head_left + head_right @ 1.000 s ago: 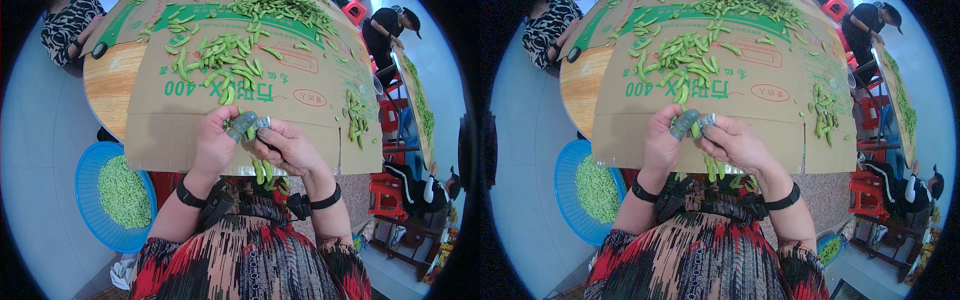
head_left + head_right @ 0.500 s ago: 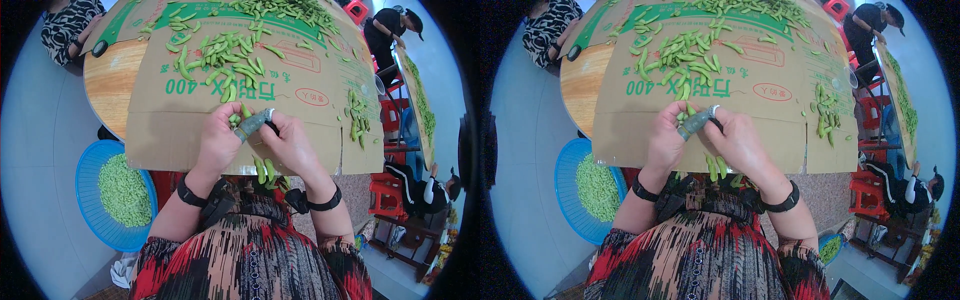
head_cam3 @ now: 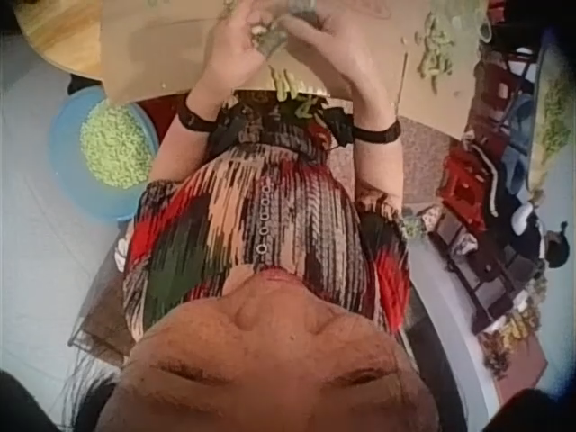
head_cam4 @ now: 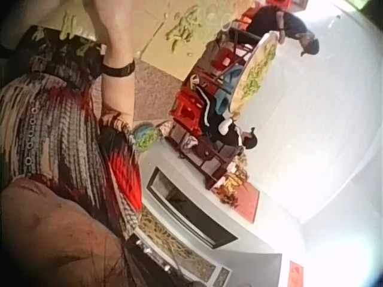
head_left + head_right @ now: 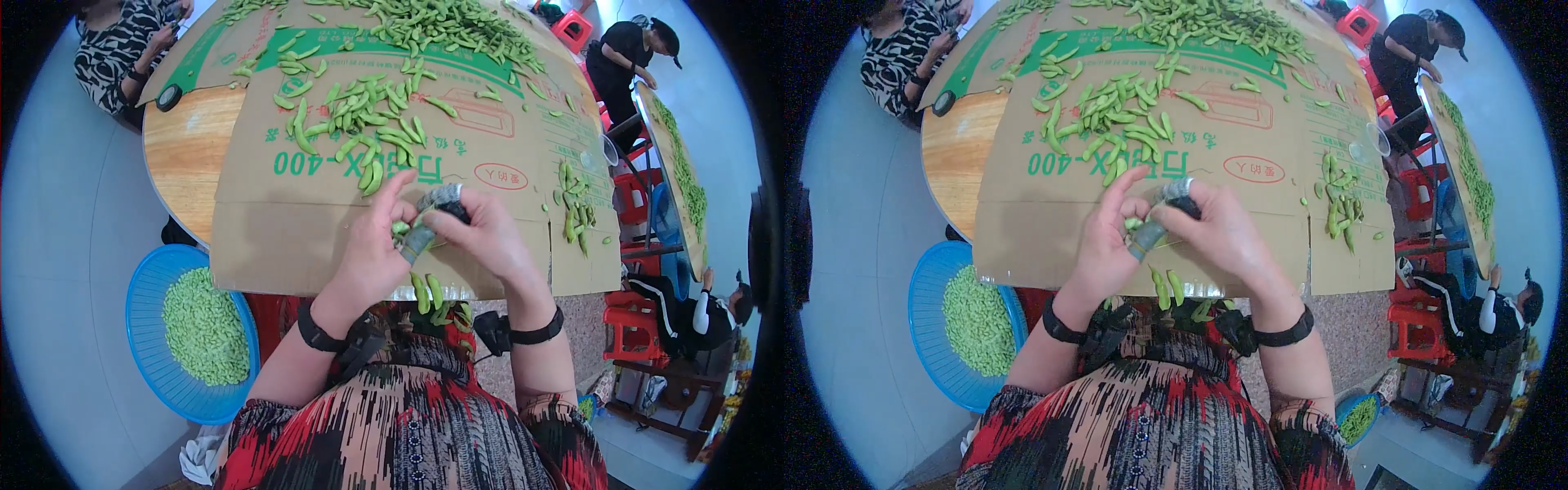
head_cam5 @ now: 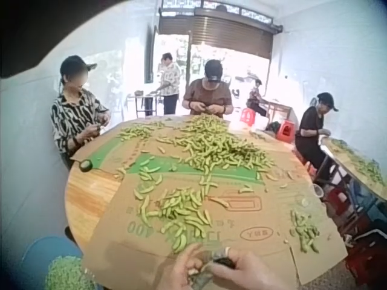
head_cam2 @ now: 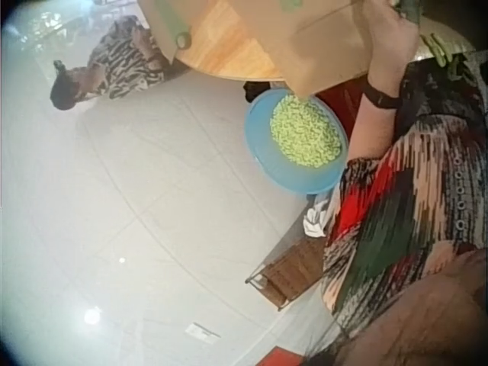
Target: Shelling edamame beans using thumb guards and placing the beans into a collection basket.
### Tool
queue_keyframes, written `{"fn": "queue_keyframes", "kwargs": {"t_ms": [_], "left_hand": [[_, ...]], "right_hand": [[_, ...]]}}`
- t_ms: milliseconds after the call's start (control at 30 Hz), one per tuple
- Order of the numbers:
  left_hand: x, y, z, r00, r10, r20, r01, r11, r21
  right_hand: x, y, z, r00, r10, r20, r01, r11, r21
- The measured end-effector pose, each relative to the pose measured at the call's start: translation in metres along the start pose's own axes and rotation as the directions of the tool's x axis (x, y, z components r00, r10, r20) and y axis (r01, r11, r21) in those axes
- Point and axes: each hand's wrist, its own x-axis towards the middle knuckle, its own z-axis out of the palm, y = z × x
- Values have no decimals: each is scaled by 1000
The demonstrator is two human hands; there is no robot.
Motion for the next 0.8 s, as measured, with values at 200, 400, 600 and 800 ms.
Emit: {"fn": "queue_keyframes", "kwargs": {"t_ms": [200, 400, 600, 800], "left_hand": [[0, 17, -6, 943, 319, 96, -332, 916, 224], [-6, 14, -8, 981, 185, 57, -172, 967, -189], [0, 0, -11, 960, -119, -253, -90, 724, -684], [1, -7, -24, 856, -366, -365, -129, 532, -837]], "right_hand": [[-9, 5, -8, 982, 122, 143, -184, 792, 582], [-7, 14, 4, 948, 10, 319, -299, 376, 877], [14, -5, -19, 875, 35, 482, -111, 985, 131], [51, -38, 29, 983, -135, 124, 173, 456, -873]]}}
